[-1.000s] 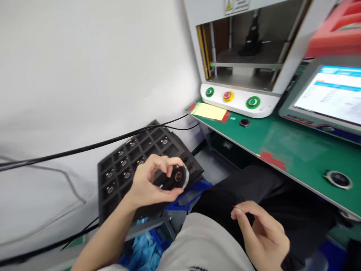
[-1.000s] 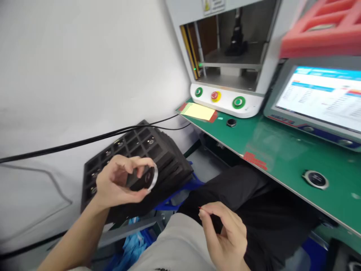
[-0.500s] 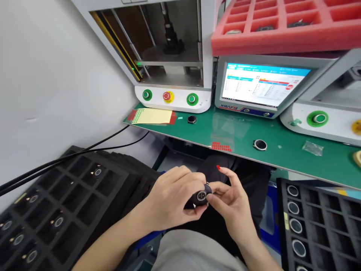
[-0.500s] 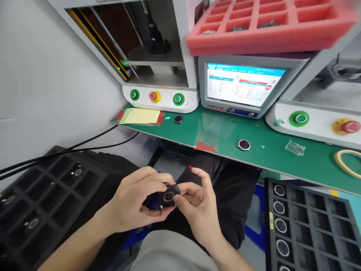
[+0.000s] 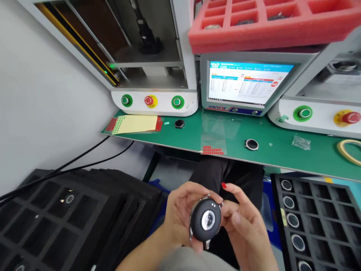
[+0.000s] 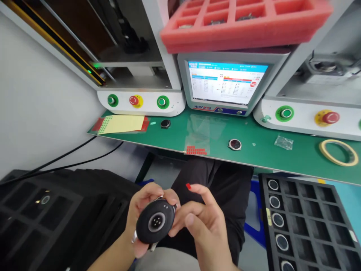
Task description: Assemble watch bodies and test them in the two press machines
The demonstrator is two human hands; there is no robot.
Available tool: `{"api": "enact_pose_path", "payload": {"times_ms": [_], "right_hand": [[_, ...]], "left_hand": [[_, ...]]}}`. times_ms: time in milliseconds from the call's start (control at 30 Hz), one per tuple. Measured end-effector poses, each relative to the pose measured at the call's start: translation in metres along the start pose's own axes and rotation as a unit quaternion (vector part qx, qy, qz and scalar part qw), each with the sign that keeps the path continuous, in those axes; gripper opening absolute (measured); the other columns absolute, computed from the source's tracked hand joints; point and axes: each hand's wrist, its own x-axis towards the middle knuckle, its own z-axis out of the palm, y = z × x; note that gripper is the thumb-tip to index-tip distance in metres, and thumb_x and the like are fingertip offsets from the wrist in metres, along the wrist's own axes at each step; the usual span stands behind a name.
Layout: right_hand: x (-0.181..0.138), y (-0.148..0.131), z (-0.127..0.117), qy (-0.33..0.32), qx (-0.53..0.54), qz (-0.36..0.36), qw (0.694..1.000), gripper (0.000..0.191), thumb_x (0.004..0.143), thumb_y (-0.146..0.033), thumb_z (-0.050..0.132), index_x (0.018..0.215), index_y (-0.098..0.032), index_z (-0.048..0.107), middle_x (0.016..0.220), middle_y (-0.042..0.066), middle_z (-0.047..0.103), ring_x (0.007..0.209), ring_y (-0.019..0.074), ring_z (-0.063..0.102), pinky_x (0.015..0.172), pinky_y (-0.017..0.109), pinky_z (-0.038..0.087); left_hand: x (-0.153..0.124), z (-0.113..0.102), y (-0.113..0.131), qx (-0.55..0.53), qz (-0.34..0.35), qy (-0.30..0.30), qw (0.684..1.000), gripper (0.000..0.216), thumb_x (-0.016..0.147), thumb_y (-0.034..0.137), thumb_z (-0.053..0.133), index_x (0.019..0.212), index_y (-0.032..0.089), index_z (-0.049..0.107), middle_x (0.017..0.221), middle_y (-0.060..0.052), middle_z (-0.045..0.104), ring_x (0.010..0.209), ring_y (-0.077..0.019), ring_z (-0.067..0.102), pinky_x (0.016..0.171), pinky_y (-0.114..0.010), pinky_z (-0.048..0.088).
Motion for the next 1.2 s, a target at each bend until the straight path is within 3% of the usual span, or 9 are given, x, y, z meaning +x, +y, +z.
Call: {"api": "enact_pose_path", "payload": {"times_ms": [100,233,433,567,733,1200], "right_hand": [[-0.002,-0.006,-0.006,0.007,-0.059,-0.057,0.997,0.022,0.092,-0.032,0.064,0.114,-0.026,0.062,0.071,0.002,0.073,0.061,0.0119,0.065,0.060,0.021,0.053],[-0.004,-0.010,-0.015,-0.001,-0.151,-0.129,0.980,0.007,0.092,-0.026,0.062,0.097,-0.025,0.067,0.064,0.003,0.068,0.057,0.0134,0.061,0.054,0.022,0.051],[-0.002,-0.019,-0.012,-0.020,-0.234,-0.200,0.951,0.003,0.088,-0.021,0.067,0.090,-0.022,0.068,0.065,0.003,0.064,0.060,0.0155,0.061,0.053,0.025,0.050],[0.001,-0.025,-0.003,-0.031,-0.263,-0.180,0.947,0.007,0.086,-0.016,0.068,0.085,-0.022,0.068,0.067,0.002,0.065,0.062,0.0145,0.061,0.056,0.025,0.050],[0.003,-0.026,0.002,-0.030,-0.253,-0.129,0.958,0.010,0.084,-0.013,0.068,0.081,-0.022,0.067,0.068,0.000,0.067,0.065,0.0138,0.062,0.060,0.025,0.050],[0.009,-0.027,0.009,0.000,-0.195,-0.041,0.980,0.013,0.083,-0.024,0.073,0.071,-0.021,0.066,0.063,-0.001,0.064,0.064,0.0127,0.059,0.063,0.024,0.049]], "left_hand": [[0.004,0.000,-0.003,-0.053,0.002,-0.015,0.998,0.077,0.054,0.074,0.073,0.114,0.029,0.058,0.085,-0.004,0.074,0.064,-0.0171,0.071,0.054,-0.021,0.056],[0.008,0.001,0.000,-0.085,0.006,-0.031,0.996,0.079,0.055,0.076,0.070,0.117,0.030,0.058,0.090,-0.005,0.074,0.068,-0.0175,0.071,0.057,-0.022,0.057],[0.008,-0.002,0.006,-0.043,0.021,-0.028,0.998,0.075,0.059,0.059,0.080,0.124,0.027,0.061,0.099,-0.006,0.073,0.082,-0.0196,0.073,0.071,-0.024,0.062],[0.008,-0.011,0.015,0.091,-0.015,-0.024,0.995,0.065,0.064,0.038,0.087,0.124,0.025,0.065,0.109,-0.009,0.072,0.086,-0.0218,0.073,0.076,-0.029,0.063],[0.013,-0.016,0.024,0.245,0.019,-0.101,0.964,0.061,0.071,0.027,0.084,0.128,0.022,0.063,0.113,-0.013,0.071,0.093,-0.0235,0.072,0.080,-0.032,0.062],[0.016,-0.017,0.026,0.270,0.036,-0.119,0.955,0.059,0.075,0.026,0.081,0.130,0.022,0.060,0.116,-0.011,0.069,0.097,-0.0206,0.071,0.082,-0.029,0.062]]}}
